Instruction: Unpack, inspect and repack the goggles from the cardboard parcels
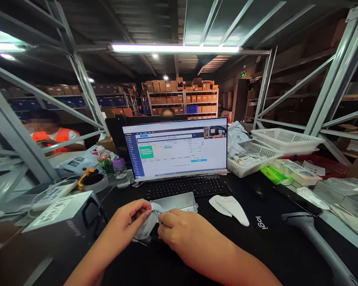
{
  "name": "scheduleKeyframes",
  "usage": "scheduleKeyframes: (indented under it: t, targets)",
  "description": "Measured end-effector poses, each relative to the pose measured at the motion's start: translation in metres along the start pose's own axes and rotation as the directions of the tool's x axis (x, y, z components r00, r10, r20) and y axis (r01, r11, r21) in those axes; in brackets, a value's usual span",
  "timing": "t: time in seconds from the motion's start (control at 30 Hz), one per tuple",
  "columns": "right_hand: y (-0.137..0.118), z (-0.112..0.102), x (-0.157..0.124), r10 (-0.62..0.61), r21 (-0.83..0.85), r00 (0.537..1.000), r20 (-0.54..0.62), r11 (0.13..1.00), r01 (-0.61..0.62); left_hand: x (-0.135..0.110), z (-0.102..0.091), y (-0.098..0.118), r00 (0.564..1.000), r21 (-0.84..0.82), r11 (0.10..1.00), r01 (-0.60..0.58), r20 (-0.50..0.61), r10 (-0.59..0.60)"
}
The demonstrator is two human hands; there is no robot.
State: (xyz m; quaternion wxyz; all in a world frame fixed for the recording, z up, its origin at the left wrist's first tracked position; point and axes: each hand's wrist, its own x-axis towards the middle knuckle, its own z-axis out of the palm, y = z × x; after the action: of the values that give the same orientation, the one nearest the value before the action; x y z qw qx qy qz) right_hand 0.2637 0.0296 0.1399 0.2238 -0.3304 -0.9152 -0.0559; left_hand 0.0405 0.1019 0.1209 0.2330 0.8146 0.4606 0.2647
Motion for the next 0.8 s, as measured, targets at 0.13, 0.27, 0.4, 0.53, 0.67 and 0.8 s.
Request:
scheduleKeyframes:
  t: [0.13, 0.27, 0.4, 0.53, 0.67, 0.8]
  targets:
    - [0.001, -0.006, -0.007, 0.071, 0.092, 0.997, -0.040, 0.993, -0.067, -0.002, -0.009, 0.002, 0.998, -0.121, 0.992, -0.022, -0.056, 0.015]
    - [0.000, -0.006, -0.011, 0.158, 0.130, 0.985, -0.073, 0.980, -0.148, -0.010, -0.012, 0.009, 0.994, -0.217, 0.974, -0.057, -0.103, 0.035]
    - [0.001, -0.001, -0.010, 0.052, 0.025, 0.994, -0.094, 0.998, -0.050, -0.013, -0.008, 0.014, 0.992, -0.177, 0.979, -0.098, -0.096, 0.082]
    - [-0.003, 0.002, -0.004, -0.032, -0.077, 0.985, -0.167, 0.997, 0.020, -0.014, -0.007, 0.015, 0.987, -0.156, 0.976, -0.155, -0.061, 0.147]
    - [-0.010, 0.010, 0.003, 0.010, -0.097, 0.977, -0.211, 0.995, -0.031, -0.017, -0.006, 0.017, 0.969, -0.044, 0.969, -0.245, 0.005, 0.245]
    - [-0.003, 0.017, 0.007, 0.053, -0.042, 0.991, -0.124, 0.997, -0.059, -0.017, -0.007, 0.017, 0.961, 0.051, 0.963, -0.264, -0.069, 0.267]
